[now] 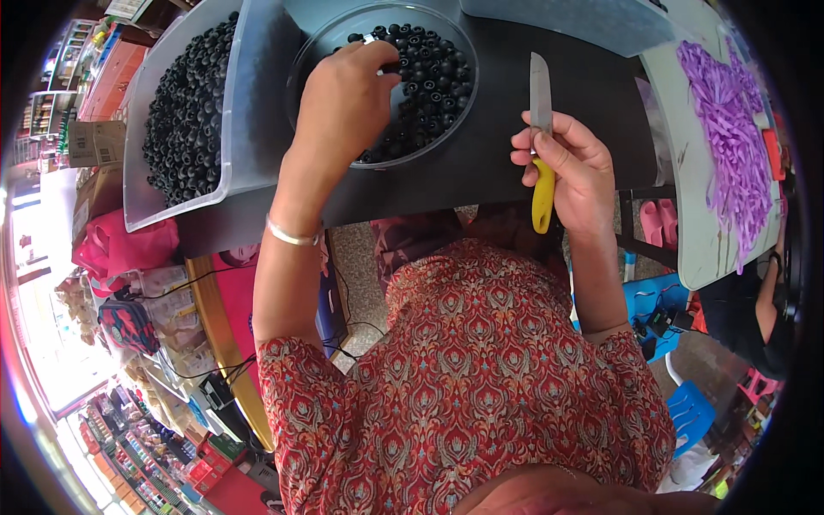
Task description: Trimming or cutting small black rubber components with a knife.
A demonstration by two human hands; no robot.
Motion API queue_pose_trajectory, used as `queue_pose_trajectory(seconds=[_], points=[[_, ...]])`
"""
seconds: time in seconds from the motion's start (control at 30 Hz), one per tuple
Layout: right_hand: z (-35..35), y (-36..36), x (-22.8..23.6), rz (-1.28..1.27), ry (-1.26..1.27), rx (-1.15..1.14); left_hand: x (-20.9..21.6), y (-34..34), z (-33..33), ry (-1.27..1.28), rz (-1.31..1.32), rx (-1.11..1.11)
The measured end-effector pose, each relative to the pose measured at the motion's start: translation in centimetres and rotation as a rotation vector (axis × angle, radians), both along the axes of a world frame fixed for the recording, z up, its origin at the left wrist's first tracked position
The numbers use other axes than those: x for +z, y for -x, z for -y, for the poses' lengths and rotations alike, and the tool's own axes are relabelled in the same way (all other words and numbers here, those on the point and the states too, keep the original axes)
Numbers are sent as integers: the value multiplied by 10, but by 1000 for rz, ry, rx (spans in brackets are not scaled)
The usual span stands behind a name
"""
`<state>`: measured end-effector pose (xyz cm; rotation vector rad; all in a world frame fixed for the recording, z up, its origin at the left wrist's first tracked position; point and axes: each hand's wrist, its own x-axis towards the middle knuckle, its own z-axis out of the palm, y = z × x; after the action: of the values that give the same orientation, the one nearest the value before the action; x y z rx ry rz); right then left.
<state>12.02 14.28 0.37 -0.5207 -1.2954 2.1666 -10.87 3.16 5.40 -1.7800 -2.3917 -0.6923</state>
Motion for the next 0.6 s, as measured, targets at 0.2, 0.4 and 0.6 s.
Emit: queue_pose_trajectory(seconds=[0.2, 0.4, 0.6], points=[[7, 4, 12, 19, -107, -54, 7, -41, 14, -156, 750, -148], [15, 8, 17, -103, -246, -44, -2, -68, 5, -336, 710, -274], [17, 3, 14, -142, -280, -58, -13, -85, 5, -437, 843, -224]])
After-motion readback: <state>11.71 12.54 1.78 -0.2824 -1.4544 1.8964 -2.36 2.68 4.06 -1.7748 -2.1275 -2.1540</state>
